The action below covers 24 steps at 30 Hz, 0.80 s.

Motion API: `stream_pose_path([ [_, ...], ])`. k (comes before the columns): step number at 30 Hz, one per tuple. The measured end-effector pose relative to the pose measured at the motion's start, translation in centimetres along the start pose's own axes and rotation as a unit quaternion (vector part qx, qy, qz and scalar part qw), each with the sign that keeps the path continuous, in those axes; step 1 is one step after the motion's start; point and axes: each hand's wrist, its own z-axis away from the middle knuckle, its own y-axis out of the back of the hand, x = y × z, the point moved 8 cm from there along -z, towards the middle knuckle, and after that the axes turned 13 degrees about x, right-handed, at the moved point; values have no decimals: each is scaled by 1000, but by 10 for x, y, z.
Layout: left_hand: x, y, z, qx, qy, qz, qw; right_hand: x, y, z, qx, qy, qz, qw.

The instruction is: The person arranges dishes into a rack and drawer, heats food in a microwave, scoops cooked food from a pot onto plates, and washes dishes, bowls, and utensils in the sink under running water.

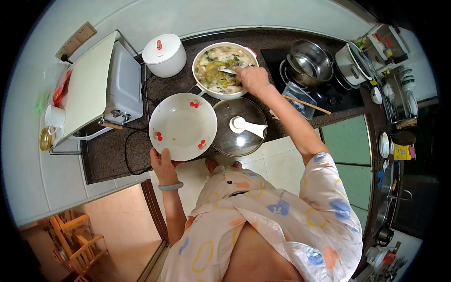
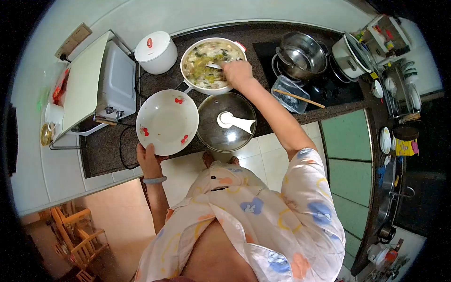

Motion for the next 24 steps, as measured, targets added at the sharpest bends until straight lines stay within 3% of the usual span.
stream_pose_path([
  [5, -1, -1, -2, -3, 3, 11, 1000, 34, 20, -7, 68, -43, -6, 997],
  [9, 0, -5, -3, -7, 0, -1, 1000, 28, -10, -1, 16, -25, 15, 999],
  [13, 2, -7, -3, 0, -5, -25, 1000, 33, 3, 2, 25, -45, 25, 998],
  [17, 4, -10, -2, 13, 7, -25, 1000, 33, 57, 17, 217, -53, -112, 968],
  [19, 1, -14, -6, 7, 0, -13, 1000, 35, 62, 26, 258, -87, -218, 937],
  [21, -6, -11, -8, -11, 5, -15, 1000, 41, 18, 28, 153, -121, -191, 962],
  [24, -3, -15, -13, -10, -2, -18, 1000, 47, 25, 36, 194, -142, -213, 947],
])
